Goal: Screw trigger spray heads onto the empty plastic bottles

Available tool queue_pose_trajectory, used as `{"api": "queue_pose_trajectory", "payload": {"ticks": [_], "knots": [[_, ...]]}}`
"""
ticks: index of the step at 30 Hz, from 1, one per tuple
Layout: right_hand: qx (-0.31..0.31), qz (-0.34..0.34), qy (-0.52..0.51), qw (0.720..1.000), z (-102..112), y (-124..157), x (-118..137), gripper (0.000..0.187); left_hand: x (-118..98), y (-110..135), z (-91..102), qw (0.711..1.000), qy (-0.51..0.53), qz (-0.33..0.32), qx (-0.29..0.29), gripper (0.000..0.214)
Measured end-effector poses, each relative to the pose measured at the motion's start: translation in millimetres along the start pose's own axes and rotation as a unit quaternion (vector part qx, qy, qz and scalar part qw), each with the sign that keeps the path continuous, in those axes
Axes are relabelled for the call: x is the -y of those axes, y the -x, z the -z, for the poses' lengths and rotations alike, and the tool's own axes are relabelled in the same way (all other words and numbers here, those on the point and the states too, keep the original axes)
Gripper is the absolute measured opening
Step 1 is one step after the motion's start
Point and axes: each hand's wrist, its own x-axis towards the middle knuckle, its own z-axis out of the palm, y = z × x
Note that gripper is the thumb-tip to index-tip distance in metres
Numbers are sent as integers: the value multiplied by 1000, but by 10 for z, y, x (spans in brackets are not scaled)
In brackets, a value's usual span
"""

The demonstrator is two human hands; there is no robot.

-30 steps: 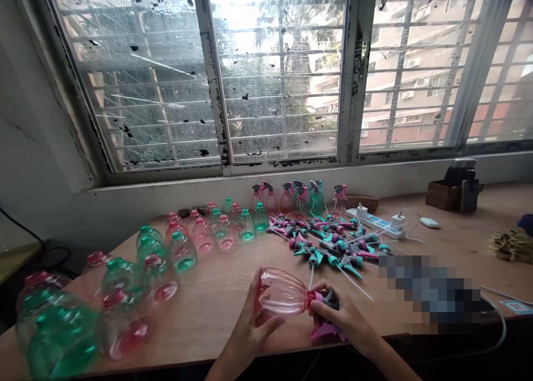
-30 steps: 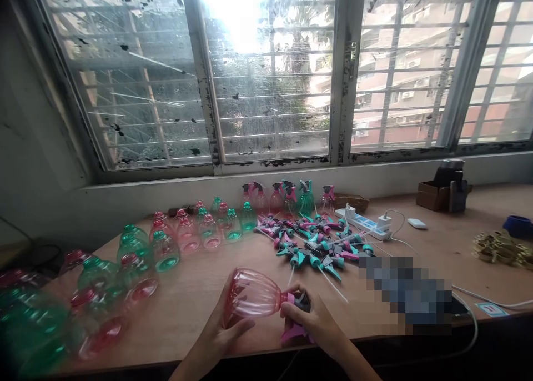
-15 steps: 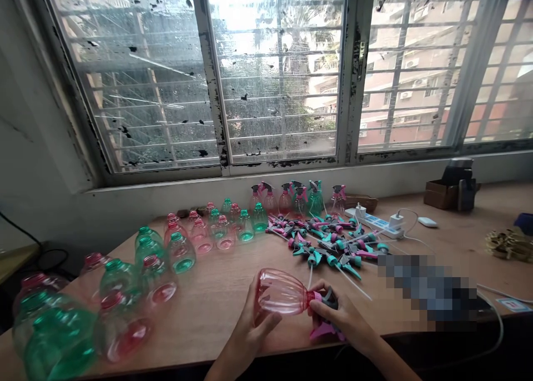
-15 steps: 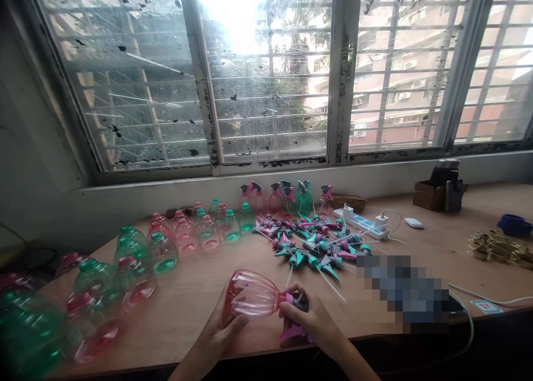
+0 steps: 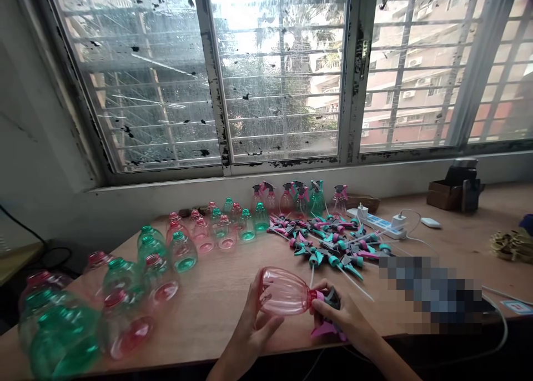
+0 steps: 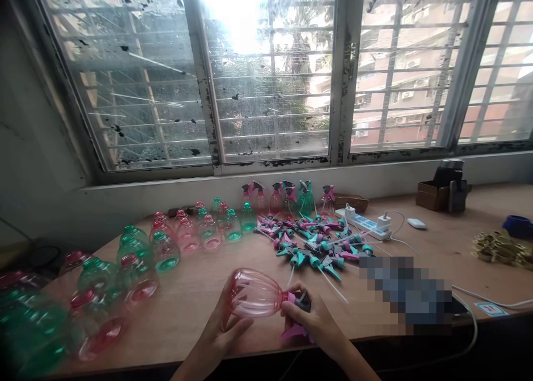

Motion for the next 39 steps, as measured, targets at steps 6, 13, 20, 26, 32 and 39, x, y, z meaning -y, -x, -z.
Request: {"api": "queue_pose_trajectory", "payload": {"ticks": [6, 13, 20, 26, 32, 39], "knots": [[1, 3, 0, 1000, 20, -4, -34, 33, -62, -24, -40, 998, 59, 18, 25, 94], [2, -1, -12, 1000, 31, -12, -56, 34, -16, -45, 5, 998, 51, 33, 31, 94], [1, 3, 16, 1000, 14, -10, -50, 34, 124, -57, 89, 999, 16, 37, 1, 85], [-2, 4, 26, 1000, 3, -4, 2, 34, 158, -81, 103, 999, 19, 30, 0, 69], [-5, 3, 29, 1000, -8, -3, 15, 37, 132, -91, 81, 1000, 15, 23, -3, 78], [-9, -7, 23, 1000, 6, -12, -24, 39, 120, -96, 78, 1000, 4, 27, -3, 77]]}}
